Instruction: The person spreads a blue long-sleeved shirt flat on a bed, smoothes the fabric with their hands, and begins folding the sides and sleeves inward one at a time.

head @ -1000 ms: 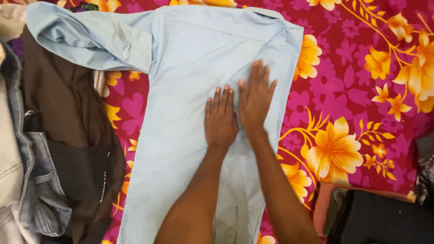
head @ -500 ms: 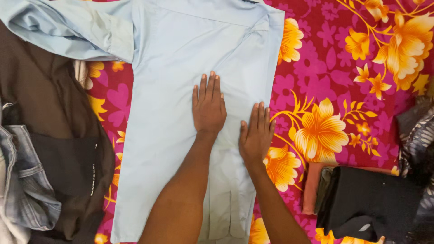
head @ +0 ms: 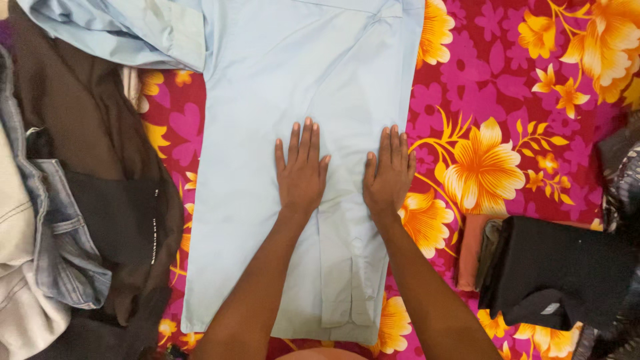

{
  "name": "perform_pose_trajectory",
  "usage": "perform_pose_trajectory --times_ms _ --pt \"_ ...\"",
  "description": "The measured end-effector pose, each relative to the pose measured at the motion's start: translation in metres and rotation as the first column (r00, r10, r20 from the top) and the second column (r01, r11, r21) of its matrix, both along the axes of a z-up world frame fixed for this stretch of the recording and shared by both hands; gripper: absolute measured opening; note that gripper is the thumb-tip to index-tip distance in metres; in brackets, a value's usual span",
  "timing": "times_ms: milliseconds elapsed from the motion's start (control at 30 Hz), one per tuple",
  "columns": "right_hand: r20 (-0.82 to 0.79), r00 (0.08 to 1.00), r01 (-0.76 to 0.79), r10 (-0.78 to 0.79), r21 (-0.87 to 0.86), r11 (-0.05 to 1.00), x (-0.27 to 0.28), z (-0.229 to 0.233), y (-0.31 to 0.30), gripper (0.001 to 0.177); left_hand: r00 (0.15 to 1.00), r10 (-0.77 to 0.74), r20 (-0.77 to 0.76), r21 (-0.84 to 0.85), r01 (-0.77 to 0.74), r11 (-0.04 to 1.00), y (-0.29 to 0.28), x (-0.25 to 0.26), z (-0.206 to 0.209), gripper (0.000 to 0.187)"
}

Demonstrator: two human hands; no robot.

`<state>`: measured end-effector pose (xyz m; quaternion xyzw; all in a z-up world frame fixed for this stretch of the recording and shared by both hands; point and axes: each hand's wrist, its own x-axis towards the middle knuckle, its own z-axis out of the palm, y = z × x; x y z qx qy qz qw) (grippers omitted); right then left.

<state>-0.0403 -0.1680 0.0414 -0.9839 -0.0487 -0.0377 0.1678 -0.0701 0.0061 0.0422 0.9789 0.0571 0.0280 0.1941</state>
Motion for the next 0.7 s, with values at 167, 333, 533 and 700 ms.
perform_pose_trajectory --times_ms 167,333,533,700 --pt "0.027 1.0 -0.003 0.003 0.021 1.0 0.001 0.0 0.0 0.056 0.999 0.014 -0.044 0.024 -0.013 1.0 0.011 -0.026 0.0 0.058" --pt "0.031 0.999 -0.007 0.007 0.003 1.0 0.0 -0.002 0.0 0.056 0.995 0.029 -0.099 0.038 -0.025 0.999 0.011 -0.023 -0.004 0.056" --pt "0.069 0.996 -0.05 0.054 -0.06 0.997 -0.008 0.002 0.006 0.062 0.994 0.042 -0.105 0.013 -0.04 0.999 0.013 -0.023 -0.003 0.055" --pt "-0.104 0.934 -0.339 0.341 0.038 0.94 -0.075 0.007 0.036 0.074 0.99 0.03 -0.138 0.047 -0.023 0.999 0.015 -0.022 -0.007 0.055"
